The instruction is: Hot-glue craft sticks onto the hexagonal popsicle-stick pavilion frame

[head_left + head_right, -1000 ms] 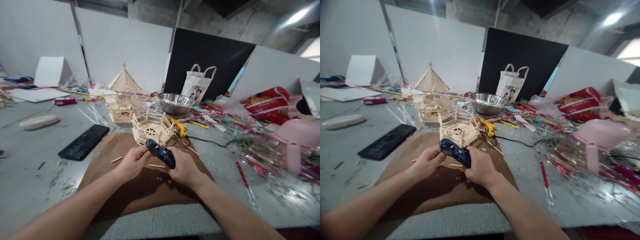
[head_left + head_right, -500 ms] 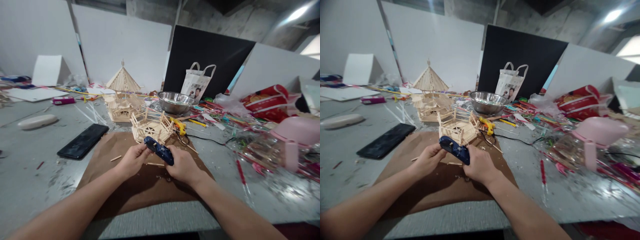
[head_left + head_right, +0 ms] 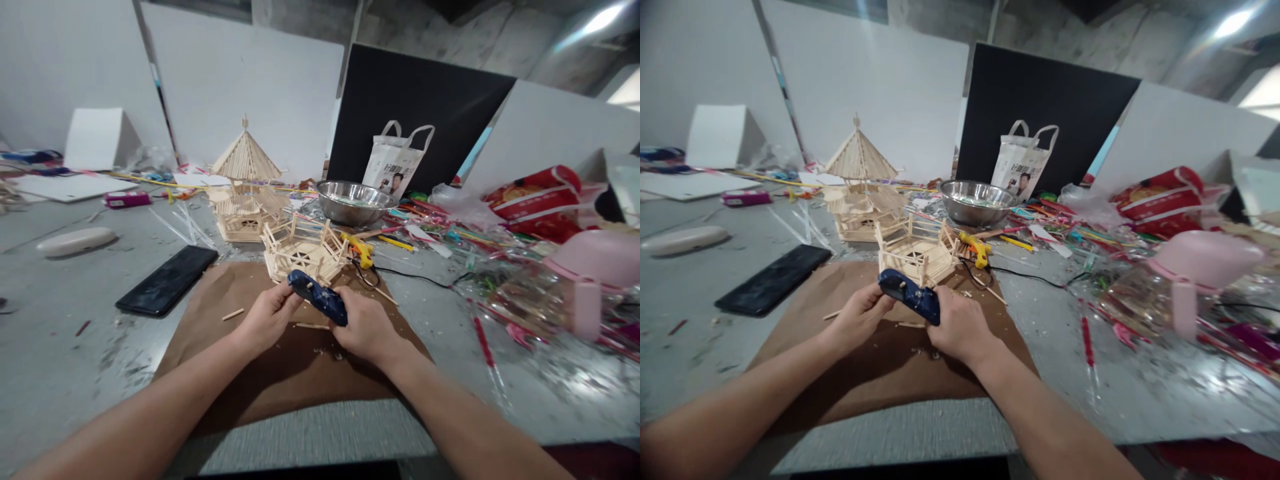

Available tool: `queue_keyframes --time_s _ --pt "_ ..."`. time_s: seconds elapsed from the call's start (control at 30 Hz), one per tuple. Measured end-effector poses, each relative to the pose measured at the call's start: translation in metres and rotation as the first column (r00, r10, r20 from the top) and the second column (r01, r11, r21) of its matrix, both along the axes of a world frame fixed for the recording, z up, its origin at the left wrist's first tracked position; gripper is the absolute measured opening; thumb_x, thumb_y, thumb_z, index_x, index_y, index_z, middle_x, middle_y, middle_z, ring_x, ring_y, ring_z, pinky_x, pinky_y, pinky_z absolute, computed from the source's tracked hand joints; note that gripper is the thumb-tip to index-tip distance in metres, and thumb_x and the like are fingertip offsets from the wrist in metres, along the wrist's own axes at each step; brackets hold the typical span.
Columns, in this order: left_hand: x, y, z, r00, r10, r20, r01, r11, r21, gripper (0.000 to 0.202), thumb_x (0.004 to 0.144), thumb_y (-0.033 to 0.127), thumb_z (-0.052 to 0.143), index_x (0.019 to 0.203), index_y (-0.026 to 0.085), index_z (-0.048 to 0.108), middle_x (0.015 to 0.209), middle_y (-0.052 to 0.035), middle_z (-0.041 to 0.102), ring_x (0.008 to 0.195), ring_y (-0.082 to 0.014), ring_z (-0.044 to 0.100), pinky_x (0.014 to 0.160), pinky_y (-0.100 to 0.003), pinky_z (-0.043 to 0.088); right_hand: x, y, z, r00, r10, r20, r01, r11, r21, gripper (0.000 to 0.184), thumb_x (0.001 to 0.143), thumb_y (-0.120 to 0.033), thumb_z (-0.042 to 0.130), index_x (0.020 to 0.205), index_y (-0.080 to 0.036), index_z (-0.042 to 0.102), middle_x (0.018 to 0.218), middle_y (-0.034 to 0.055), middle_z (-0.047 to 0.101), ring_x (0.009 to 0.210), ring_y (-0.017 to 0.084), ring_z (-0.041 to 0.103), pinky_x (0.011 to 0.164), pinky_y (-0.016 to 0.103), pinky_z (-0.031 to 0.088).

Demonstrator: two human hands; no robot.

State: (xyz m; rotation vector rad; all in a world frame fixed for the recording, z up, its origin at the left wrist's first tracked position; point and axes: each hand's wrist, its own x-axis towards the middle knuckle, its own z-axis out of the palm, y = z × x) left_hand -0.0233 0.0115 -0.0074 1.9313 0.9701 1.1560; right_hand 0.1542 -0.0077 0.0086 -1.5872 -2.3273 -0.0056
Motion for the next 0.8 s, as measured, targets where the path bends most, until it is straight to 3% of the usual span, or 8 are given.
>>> queue_keyframes --time_s 0.27,0.47,0.67,0.8 --pt "-0.004 0.002 -0.007 0.998 -0.057 -0.009 0.057 0.998 -0.012 0.028 0.081 0.03 0.037 0.076 0.011 0.056 0.071 -0.0015 0.055 0.069 -0.0118 0.048 0.067 -0.022 0.039 0.001 0.006 -0.005 0.983 0.106 -0.153 -0.108 0.994 -0.008 0.048 0.06 -0.018 0.047 0.107 -0.012 0.04 0.098 0.0108 0.055 0.088 0.022 0.052 0.078 0.033 0.039" --pt "-0.004 -0.001 0.001 0.995 -0.09 -0.05 0.091 0.995 0.033 0.026 0.081 0.027 0.035 0.072 0.011 0.054 0.062 0.0015 0.049 0.059 -0.0082 0.043 0.057 -0.018 0.037 0.004 0.007 -0.005 0.975 0.14 -0.17 -0.142 0.99 0.001 0.053 0.059 -0.017 0.047 0.111 -0.012 0.038 0.104 0.0121 0.052 0.091 0.023 0.049 0.081 0.036 0.038" --pt "-0.007 -0.003 0.005 0.987 -0.11 -0.116 0.117 0.991 0.057 0.027 0.081 0.027 0.034 0.076 0.011 0.055 0.067 0.0003 0.053 0.063 -0.0092 0.046 0.061 -0.019 0.039 0.007 0.006 -0.006 0.968 0.167 -0.189 -0.17 0.986 0.002 0.055 0.058 -0.017 0.049 0.111 -0.011 0.038 0.106 0.0128 0.051 0.093 0.023 0.049 0.082 0.037 0.038" --pt "-0.009 -0.001 0.001 0.97 -0.091 -0.224 0.127 0.98 0.152 0.025 0.08 0.019 0.032 0.087 0.013 0.055 0.067 0.0002 0.055 0.062 -0.0092 0.05 0.06 -0.018 0.04 0.01 0.01 -0.006 0.957 0.237 -0.168 -0.233 0.971 0.045 0.054 0.059 -0.018 0.051 0.111 -0.011 0.037 0.107 0.014 0.05 0.096 0.023 0.047 0.083 0.037 0.037"
